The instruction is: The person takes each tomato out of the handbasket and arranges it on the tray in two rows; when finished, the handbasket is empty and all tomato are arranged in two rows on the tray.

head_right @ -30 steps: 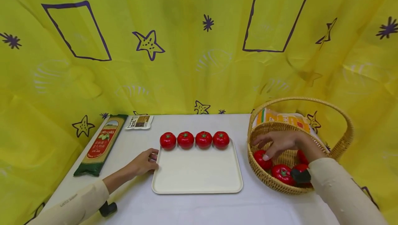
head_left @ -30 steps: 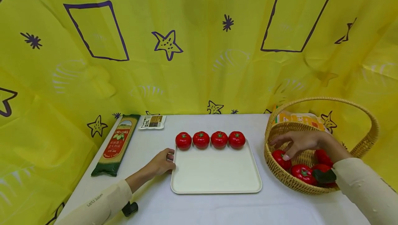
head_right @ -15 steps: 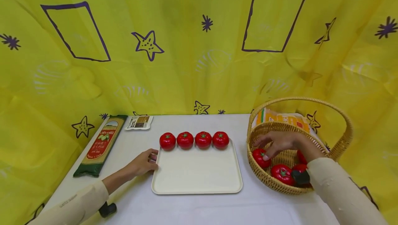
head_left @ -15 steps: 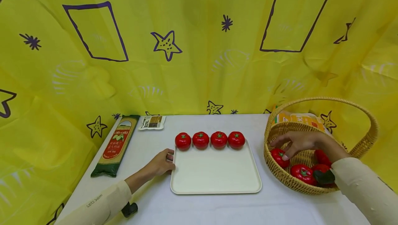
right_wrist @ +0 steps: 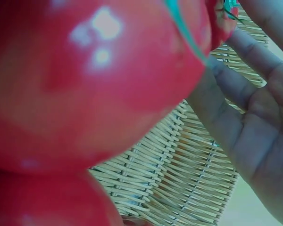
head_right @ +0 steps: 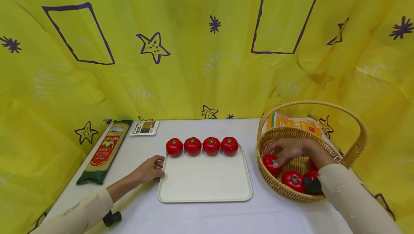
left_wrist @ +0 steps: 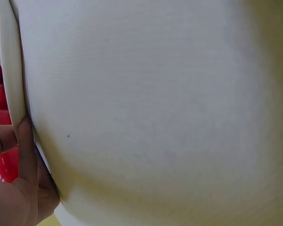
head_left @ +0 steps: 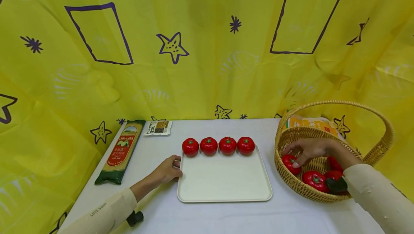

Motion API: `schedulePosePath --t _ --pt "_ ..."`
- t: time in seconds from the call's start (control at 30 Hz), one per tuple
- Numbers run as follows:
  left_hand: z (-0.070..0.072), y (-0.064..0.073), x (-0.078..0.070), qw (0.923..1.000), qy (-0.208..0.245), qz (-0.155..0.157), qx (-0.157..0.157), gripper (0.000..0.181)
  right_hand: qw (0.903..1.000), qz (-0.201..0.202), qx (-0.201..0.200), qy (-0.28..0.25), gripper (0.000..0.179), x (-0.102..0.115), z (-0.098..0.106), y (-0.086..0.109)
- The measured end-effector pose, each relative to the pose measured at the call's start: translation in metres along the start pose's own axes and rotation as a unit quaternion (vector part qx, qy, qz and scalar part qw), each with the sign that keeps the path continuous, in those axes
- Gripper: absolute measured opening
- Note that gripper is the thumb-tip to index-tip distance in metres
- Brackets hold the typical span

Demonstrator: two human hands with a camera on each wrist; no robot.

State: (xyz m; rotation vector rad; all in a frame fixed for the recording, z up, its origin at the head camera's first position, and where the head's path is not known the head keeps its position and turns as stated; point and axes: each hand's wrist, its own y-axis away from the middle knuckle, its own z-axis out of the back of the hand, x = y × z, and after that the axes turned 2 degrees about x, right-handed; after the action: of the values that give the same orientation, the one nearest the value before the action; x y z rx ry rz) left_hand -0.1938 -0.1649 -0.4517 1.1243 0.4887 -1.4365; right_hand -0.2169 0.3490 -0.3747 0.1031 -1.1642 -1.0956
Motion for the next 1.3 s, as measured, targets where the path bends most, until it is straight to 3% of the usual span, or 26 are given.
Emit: schedulePosePath --t 0.27,0.5,1.3 --pt "-0.0012 -0.0009 0.0006 0.9998 -0.001 0.010 -0.016 0.062 0.9998 0.007 -0.004 0.020 0.056 -0.0017 -0.0005 -0.0016" --pt "-0.0011 -0.0013 0.0005 0.9998 -0.004 0.017 -0.014 0.061 0.9998 -0.012 -0.003 -0.015 0.052 -0.0021 -0.0020 -0.0016" --pt "-0.0013 -0.0011 -0.0014 0.9999 -0.004 0.011 -0.013 0.061 0.9994 -0.023 0.008 -0.026 0.051 -0.0011 -0.0031 -0.0037"
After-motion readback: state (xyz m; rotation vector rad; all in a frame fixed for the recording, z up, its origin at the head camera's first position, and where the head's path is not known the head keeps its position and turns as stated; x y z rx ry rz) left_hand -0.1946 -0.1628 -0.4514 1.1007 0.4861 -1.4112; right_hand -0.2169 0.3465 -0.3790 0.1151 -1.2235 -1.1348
